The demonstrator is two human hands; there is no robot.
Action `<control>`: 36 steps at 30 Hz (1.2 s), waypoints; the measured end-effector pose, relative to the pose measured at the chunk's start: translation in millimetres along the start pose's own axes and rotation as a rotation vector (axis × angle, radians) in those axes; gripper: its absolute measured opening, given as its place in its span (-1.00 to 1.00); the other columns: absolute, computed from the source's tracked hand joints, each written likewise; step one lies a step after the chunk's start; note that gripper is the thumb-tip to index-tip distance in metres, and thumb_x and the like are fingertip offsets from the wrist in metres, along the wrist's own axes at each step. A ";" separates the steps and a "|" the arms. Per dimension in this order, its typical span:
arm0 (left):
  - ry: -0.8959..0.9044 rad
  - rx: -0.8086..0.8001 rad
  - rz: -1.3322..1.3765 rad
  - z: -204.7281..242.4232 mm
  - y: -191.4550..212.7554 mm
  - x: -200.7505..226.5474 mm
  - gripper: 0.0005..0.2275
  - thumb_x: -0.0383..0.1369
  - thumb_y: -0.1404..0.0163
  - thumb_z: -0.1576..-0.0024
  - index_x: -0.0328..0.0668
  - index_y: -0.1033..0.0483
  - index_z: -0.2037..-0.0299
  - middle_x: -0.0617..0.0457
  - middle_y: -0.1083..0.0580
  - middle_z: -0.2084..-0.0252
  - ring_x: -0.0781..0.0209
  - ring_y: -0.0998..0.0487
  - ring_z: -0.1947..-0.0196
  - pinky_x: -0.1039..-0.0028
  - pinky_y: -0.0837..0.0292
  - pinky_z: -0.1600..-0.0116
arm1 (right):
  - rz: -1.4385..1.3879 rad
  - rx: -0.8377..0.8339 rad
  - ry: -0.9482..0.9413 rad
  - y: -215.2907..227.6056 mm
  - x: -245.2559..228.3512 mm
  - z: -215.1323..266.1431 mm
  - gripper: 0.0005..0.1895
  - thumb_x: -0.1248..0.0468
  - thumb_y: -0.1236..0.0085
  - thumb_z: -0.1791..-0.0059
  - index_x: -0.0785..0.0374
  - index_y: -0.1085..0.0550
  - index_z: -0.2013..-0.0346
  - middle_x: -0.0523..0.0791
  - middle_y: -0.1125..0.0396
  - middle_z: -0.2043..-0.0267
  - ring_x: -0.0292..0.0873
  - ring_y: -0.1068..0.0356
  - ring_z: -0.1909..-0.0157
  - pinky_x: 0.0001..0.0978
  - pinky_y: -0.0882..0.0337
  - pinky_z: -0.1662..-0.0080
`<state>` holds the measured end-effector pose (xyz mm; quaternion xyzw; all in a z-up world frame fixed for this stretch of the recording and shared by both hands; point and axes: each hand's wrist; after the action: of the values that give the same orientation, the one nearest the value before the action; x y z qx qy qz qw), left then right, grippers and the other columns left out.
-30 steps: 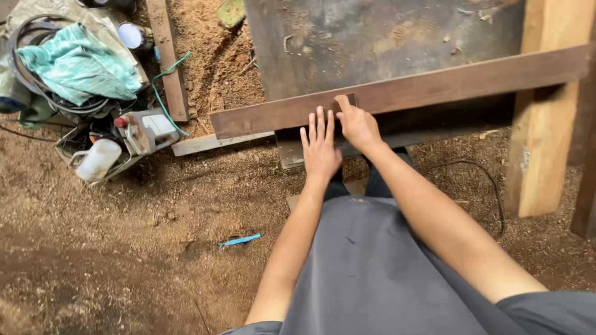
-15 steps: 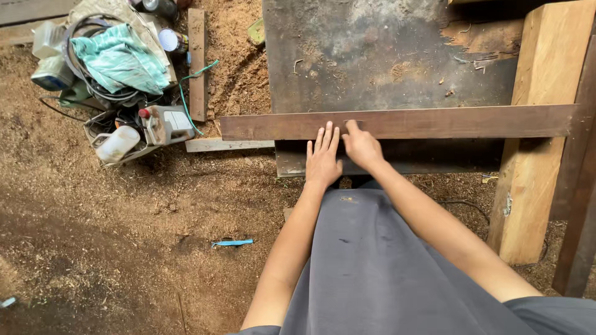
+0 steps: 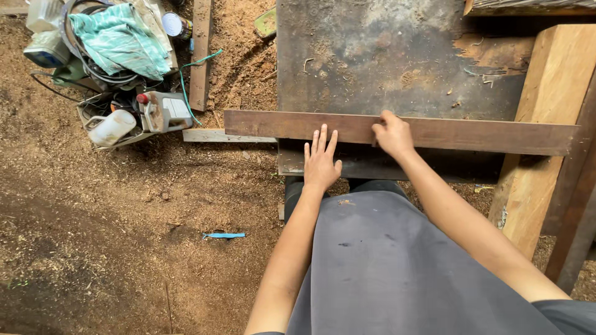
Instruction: The person sands several wooden planks using a small piece of sandpaper, moving it back and forth along the surfaces and edges of the wood while holding the planks by hand.
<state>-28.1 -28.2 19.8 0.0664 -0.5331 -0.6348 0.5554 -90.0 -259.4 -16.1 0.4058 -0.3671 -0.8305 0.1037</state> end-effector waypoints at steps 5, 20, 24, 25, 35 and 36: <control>-0.003 -0.009 0.013 -2.9 13.9 -13.1 -0.20 -0.33 -0.13 -0.02 0.03 -0.02 -0.52 -0.05 0.15 -0.60 -0.09 0.13 -0.58 -0.07 0.15 -0.52 | 0.070 -0.048 -0.098 -3.2 -26.0 3.9 -0.71 0.18 -0.20 0.02 0.25 -0.46 0.08 0.14 -0.47 0.19 0.23 -0.46 0.11 0.03 -0.43 0.08; 0.088 0.103 0.085 7.0 49.0 -118.7 -0.22 -0.32 -0.12 -0.01 -0.14 -0.07 -0.50 -0.14 0.09 -0.58 -0.13 0.13 -0.57 -0.15 0.22 -0.52 | 0.044 0.014 0.290 -140.8 -142.8 2.7 -0.72 0.21 -0.18 -0.03 0.14 -0.45 -0.02 0.04 -0.47 0.20 0.18 -0.48 0.17 -0.02 -0.46 0.17; 0.110 0.156 0.061 12.5 57.6 -149.7 -0.27 -0.33 -0.10 -0.08 -0.10 -0.08 -0.50 -0.11 0.07 -0.60 -0.11 0.12 -0.60 -0.13 0.25 -0.56 | 0.103 -0.075 0.486 -167.5 -189.7 16.6 -0.71 0.26 -0.12 -0.02 0.06 -0.50 -0.05 -0.03 -0.42 0.24 0.10 -0.47 0.19 -0.05 -0.47 0.21; 0.116 0.137 0.054 15.8 61.4 -155.7 -0.27 -0.33 -0.11 -0.05 -0.07 -0.09 -0.48 -0.11 0.08 -0.59 -0.12 0.13 -0.60 -0.13 0.27 -0.55 | 0.156 -0.120 0.485 -163.7 -194.2 17.2 -0.71 0.25 -0.14 -0.01 0.05 -0.52 -0.04 -0.04 -0.40 0.28 0.09 -0.47 0.22 -0.05 -0.46 0.24; 0.194 0.171 0.135 17.4 66.6 -179.5 -0.20 -0.33 -0.10 -0.04 -0.18 0.03 -0.51 -0.10 0.10 -0.59 -0.08 0.16 -0.59 -0.09 0.31 -0.56 | 0.243 -0.121 0.630 -174.7 -207.8 12.6 -0.74 0.32 -0.14 0.03 0.12 -0.54 0.03 -0.05 -0.39 0.26 0.07 -0.45 0.21 -0.07 -0.45 0.22; 0.197 0.172 0.143 17.3 65.6 -181.5 -0.21 -0.33 -0.10 -0.04 -0.19 0.03 -0.51 -0.10 0.10 -0.59 -0.08 0.15 -0.59 -0.08 0.31 -0.56 | 0.198 -0.037 0.556 -176.4 -209.2 10.6 -0.75 0.33 -0.13 -0.01 0.13 -0.53 0.01 -0.04 -0.39 0.22 0.08 -0.45 0.19 -0.07 -0.45 0.21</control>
<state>69.7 135.2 -15.8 0.1377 -0.5320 -0.5360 0.6409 60.0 -30.4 -9.1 0.5782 -0.3471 -0.6798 0.2883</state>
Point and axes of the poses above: each hand's wrist, its own z-axis away from the middle knuckle, its own y-axis out of the back of the hand, x = y × z
